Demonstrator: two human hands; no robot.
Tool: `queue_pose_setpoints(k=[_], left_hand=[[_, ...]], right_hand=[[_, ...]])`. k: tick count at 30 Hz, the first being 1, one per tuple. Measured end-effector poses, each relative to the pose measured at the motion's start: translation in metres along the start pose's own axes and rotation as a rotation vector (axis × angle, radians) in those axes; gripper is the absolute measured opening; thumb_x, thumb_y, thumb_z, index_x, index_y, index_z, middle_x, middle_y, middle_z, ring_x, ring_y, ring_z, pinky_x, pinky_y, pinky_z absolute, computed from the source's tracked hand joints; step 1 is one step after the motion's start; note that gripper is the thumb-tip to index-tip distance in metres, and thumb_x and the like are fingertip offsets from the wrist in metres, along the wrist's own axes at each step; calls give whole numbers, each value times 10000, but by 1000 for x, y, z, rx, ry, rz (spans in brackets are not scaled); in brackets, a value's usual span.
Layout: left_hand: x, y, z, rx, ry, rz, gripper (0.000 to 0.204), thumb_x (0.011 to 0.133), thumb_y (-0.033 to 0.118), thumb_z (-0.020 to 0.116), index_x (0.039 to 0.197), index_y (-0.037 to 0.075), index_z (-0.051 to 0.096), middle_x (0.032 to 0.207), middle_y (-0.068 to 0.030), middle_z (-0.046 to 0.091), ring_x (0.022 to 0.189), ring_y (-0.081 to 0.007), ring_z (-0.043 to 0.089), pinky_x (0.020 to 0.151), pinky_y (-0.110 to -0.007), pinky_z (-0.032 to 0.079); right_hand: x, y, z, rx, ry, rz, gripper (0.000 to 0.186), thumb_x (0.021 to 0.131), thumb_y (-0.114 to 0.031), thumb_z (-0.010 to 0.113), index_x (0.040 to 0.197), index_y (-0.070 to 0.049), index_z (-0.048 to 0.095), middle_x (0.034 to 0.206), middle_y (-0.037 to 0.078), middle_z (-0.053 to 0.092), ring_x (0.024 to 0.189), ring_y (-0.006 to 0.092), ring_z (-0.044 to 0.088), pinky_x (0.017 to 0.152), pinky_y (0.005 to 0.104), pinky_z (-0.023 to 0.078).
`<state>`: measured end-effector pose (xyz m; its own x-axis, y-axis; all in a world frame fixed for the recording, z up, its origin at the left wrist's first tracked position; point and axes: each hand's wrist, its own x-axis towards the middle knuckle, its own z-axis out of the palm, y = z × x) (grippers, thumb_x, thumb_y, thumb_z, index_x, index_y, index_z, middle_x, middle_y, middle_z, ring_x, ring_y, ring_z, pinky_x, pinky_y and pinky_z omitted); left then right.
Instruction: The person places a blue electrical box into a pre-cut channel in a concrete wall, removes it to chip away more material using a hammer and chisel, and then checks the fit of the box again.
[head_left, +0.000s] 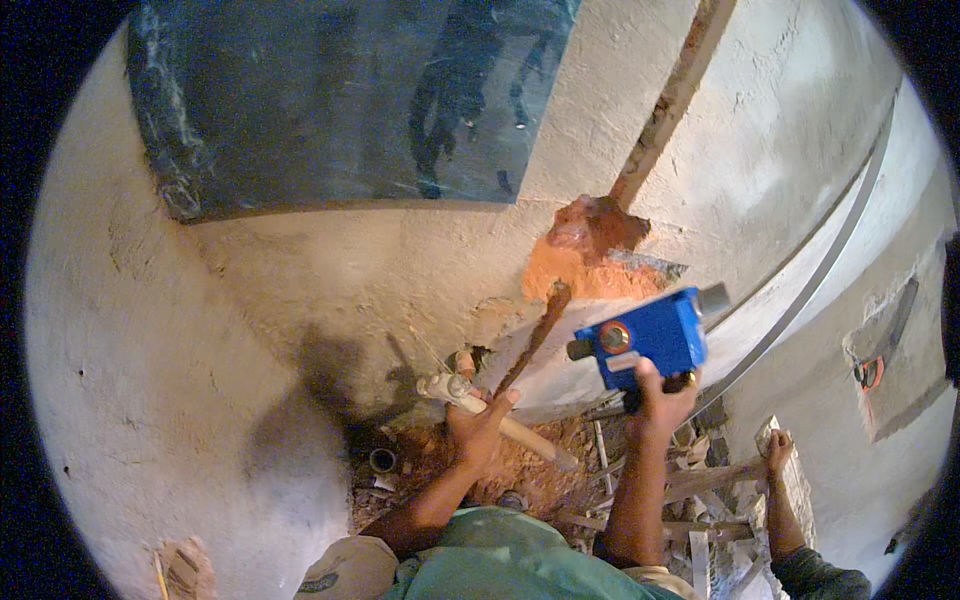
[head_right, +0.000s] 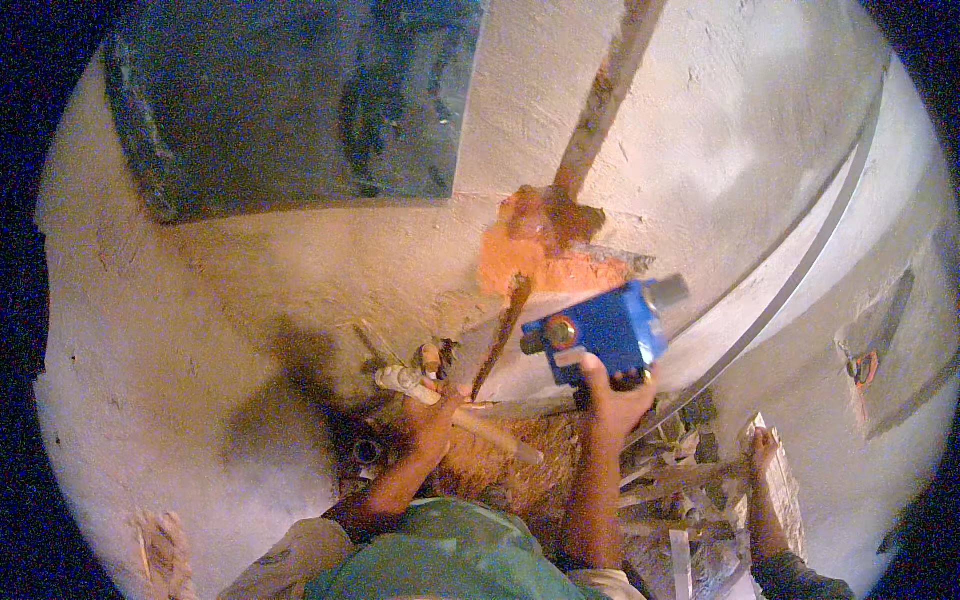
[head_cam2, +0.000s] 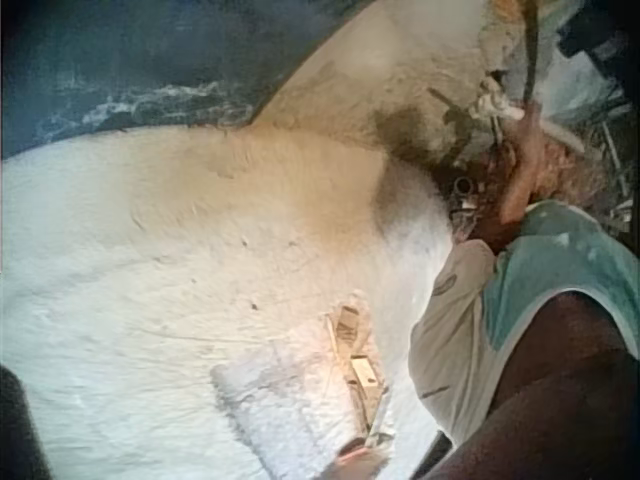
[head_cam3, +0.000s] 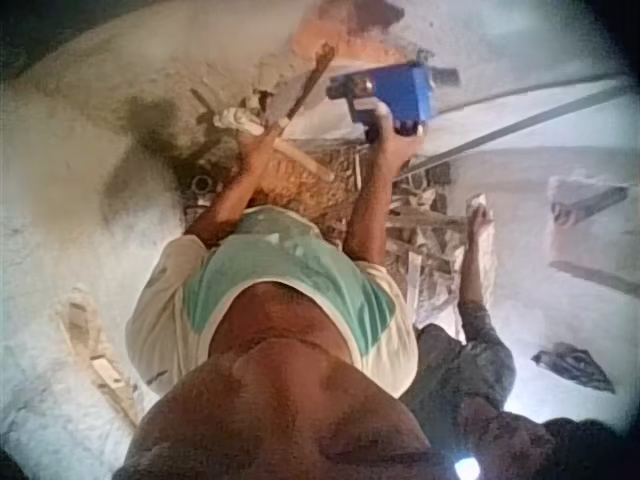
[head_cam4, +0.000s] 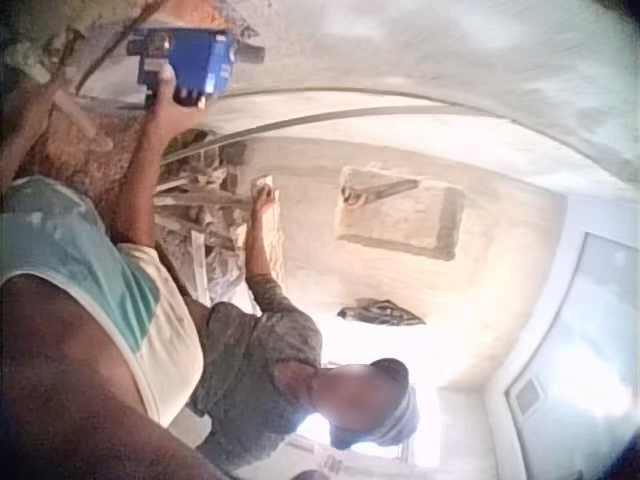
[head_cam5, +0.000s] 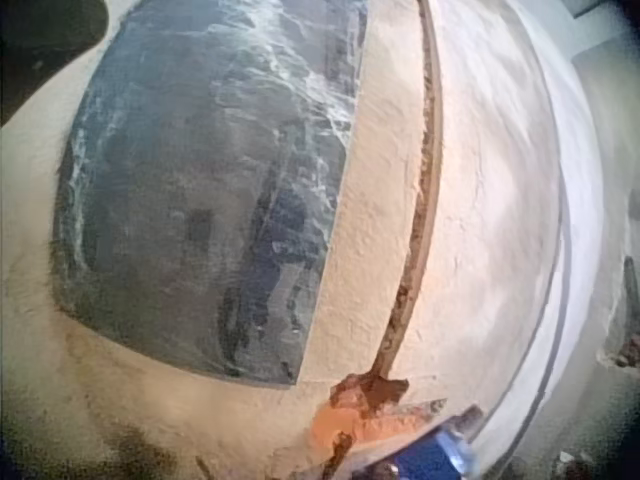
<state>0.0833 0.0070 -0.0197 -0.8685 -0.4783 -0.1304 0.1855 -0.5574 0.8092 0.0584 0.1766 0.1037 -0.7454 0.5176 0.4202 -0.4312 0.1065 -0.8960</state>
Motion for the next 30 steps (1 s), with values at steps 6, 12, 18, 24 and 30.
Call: queue_pose_setpoints(k=[6, 12, 18, 24, 30], left_hand=[[-17, -7, 7, 150, -84, -129, 392, 634, 62, 758, 812, 86, 410, 732, 6, 441, 603, -91, 438, 550, -235, 390], [-37, -6, 23, 222, -177, -159, 383, 657, 141, 763, 787, 84, 407, 701, 13, 441, 580, -88, 439, 509, -235, 381], [-51, -30, 33, 233, -261, -207, 343, 682, 164, 750, 754, 83, 424, 673, 29, 445, 571, -73, 430, 502, -227, 369], [-61, -48, 49, 252, -294, -227, 321, 698, 188, 739, 731, 78, 439, 641, 34, 452, 551, -67, 423, 492, -231, 357], [-72, -37, 72, 348, -342, -230, 308, 716, 230, 720, 669, 86, 452, 608, 36, 451, 553, -64, 421, 494, -230, 348]], right_hand=[[-2, -9, -109, -11, 276, -1, 525, 712, -216, 682, 1104, 25, 428, 990, 130, 522, 821, 223, 552, 702, 337, 489], [-8, -27, -195, -7, 493, 27, 485, 754, -242, 658, 1095, 42, 462, 995, 124, 538, 815, 200, 560, 694, 321, 484], [-11, -50, -239, -129, 736, 0, 475, 764, -236, 656, 1108, 38, 475, 1024, 141, 541, 820, 214, 567, 709, 315, 485], [-8, -49, -288, -232, 779, -104, 446, 732, -177, 687, 1074, 56, 521, 1081, 155, 521, 872, 225, 560, 757, 344, 484], [-4, -35, -342, -439, 852, -51, 482, 720, -204, 697, 1088, 48, 513, 1084, 157, 521, 905, 240, 548, 777, 361, 477]])
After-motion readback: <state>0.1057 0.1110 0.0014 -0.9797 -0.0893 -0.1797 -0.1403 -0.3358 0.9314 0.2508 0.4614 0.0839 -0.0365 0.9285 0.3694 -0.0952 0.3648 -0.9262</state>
